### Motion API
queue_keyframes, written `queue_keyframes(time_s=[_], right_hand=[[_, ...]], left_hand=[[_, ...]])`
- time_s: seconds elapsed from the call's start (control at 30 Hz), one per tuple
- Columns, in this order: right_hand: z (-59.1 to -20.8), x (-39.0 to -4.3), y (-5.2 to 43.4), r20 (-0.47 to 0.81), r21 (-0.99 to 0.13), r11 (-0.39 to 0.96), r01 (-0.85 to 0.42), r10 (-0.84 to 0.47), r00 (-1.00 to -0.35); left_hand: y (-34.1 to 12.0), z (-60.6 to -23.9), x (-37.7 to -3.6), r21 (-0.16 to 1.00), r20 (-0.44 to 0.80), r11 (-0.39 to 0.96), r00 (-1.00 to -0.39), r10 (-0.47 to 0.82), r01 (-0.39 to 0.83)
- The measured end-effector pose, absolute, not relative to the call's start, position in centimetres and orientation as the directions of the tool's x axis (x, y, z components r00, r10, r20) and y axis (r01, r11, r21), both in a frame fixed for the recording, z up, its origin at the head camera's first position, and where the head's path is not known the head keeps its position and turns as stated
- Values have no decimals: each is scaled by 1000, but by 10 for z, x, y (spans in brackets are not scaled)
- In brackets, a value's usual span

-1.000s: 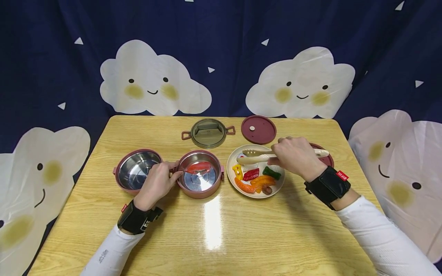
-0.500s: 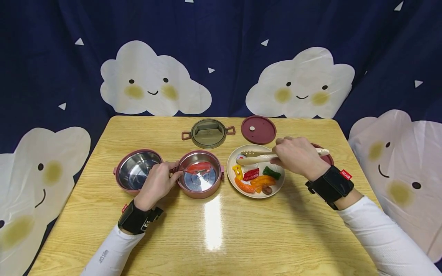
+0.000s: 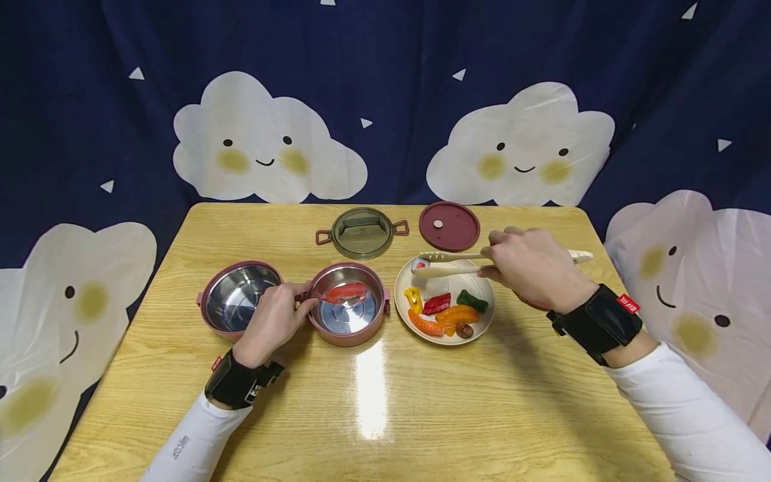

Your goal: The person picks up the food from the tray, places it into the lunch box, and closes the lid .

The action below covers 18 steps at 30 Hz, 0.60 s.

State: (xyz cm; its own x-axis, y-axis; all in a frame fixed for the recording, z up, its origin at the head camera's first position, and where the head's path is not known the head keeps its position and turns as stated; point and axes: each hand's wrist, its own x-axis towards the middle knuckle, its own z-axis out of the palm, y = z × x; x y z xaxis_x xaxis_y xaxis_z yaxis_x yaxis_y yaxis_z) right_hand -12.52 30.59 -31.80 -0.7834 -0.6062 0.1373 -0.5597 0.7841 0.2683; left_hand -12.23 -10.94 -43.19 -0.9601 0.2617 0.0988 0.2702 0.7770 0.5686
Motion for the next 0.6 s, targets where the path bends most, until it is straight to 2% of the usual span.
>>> queue_keyframes(time_s=[0.6], right_hand=[[-290, -112, 285, 290, 348, 690, -635, -723, -627]], left_hand=[[-111, -432, -122, 563, 117, 775, -956, 267, 286]])
